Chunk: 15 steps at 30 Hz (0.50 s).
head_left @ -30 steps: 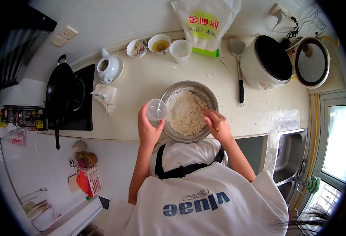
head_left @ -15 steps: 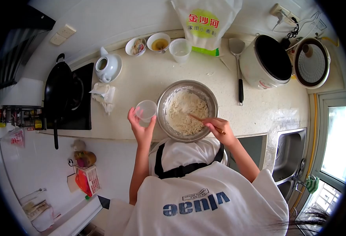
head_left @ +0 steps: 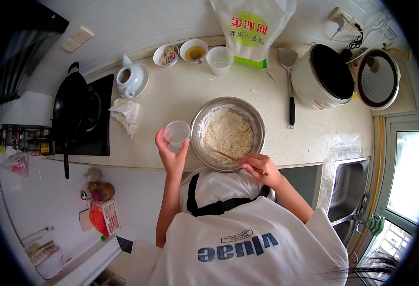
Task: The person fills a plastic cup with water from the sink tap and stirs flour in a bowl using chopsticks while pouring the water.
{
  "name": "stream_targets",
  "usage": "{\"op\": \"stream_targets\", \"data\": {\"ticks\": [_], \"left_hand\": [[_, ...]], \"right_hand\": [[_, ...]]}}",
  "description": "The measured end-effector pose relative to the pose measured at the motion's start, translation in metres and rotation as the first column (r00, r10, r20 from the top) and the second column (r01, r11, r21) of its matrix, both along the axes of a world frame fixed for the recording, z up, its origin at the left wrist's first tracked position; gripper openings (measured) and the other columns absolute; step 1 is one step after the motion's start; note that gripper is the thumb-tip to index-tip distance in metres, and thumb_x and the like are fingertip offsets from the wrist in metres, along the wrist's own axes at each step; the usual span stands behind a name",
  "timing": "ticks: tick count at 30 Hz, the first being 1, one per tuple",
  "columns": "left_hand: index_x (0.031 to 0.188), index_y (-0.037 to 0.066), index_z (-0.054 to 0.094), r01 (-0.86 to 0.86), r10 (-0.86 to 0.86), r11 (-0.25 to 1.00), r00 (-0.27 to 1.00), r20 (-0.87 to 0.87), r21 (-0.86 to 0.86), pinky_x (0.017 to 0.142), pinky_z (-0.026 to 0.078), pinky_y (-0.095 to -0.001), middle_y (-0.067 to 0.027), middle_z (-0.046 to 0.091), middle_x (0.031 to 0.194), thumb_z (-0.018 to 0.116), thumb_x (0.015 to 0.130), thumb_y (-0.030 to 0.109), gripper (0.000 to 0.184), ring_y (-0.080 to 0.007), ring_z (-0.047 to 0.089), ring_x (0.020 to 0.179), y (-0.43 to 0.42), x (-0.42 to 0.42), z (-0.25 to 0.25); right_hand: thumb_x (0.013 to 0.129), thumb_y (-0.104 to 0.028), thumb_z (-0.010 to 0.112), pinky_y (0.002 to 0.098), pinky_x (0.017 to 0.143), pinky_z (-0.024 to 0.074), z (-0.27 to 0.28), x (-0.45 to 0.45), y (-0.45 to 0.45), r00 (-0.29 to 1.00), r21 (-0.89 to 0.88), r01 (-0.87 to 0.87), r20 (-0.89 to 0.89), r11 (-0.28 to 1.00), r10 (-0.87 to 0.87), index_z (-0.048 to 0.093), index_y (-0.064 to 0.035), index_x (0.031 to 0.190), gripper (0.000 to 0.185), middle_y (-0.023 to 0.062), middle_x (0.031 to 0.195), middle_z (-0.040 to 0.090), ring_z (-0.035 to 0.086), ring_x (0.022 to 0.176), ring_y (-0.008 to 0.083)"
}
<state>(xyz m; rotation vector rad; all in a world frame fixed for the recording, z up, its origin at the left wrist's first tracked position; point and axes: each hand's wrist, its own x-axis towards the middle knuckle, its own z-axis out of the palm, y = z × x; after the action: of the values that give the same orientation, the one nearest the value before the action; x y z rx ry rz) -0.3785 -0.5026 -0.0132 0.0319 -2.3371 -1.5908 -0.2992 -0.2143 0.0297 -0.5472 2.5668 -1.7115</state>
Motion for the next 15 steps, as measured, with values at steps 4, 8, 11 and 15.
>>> {"op": "stream_targets", "data": {"ticks": [4, 8, 11, 15], "left_hand": [[0.14, 0.003, 0.031, 0.002, -0.002, 1.0, 1.0, 0.011, 0.002, 0.1, 0.044, -0.0439, -0.0203, 0.045, 0.134, 0.083, 0.075, 0.013, 0.084, -0.0313, 0.052, 0.121, 0.0, -0.001, -0.001], [0.139, 0.003, 0.032, -0.021, 0.021, 1.0, 0.999, 0.039, -0.003, 0.1, 0.044, -0.0443, -0.0202, 0.045, 0.134, 0.083, 0.075, 0.014, 0.083, -0.0316, 0.053, 0.119, 0.0, 0.002, 0.003], [0.139, 0.003, 0.033, -0.04, 0.041, 0.999, 0.999, 0.036, -0.018, 0.1, 0.043, -0.0445, -0.0201, 0.046, 0.134, 0.084, 0.075, 0.016, 0.083, -0.0321, 0.053, 0.119, -0.001, 0.003, 0.003], [0.139, 0.004, 0.034, -0.035, 0.035, 0.996, 0.999, 0.0, -0.086, 0.1, 0.043, -0.0437, -0.0181, 0.05, 0.131, 0.084, 0.074, 0.018, 0.083, -0.0322, 0.053, 0.119, -0.004, 0.004, -0.002]], "right_hand": [[0.09, -0.01, 0.066, 0.0363, 0.074, 0.0547, -0.01, -0.014, 0.003, 0.99, 0.029, 0.02, 0.137, 0.999, -0.024, 0.07, 0.0005, 0.099, 0.014, 0.0153, 0.093, 0.07, 0.068, 0.084, 0.032], [0.091, -0.007, 0.065, 0.0344, 0.074, 0.0545, -0.026, -0.033, 0.003, 0.98, -0.032, 0.199, -0.017, 0.979, -0.2, 0.069, 0.0014, 0.098, 0.012, 0.0151, 0.096, 0.071, 0.069, 0.085, 0.0309], [0.091, -0.005, 0.064, 0.0342, 0.076, 0.0543, -0.025, -0.033, 0.019, 0.928, -0.006, 0.37, -0.037, 0.929, -0.37, 0.069, 0.0021, 0.097, 0.011, 0.0159, 0.098, 0.071, 0.069, 0.087, 0.0306], [0.092, -0.006, 0.062, 0.0335, 0.076, 0.054, -0.03, -0.032, 0.017, 0.931, 0.019, 0.365, -0.036, 0.931, -0.364, 0.069, 0.0024, 0.097, 0.012, 0.0165, 0.096, 0.071, 0.069, 0.087, 0.0311]]}}
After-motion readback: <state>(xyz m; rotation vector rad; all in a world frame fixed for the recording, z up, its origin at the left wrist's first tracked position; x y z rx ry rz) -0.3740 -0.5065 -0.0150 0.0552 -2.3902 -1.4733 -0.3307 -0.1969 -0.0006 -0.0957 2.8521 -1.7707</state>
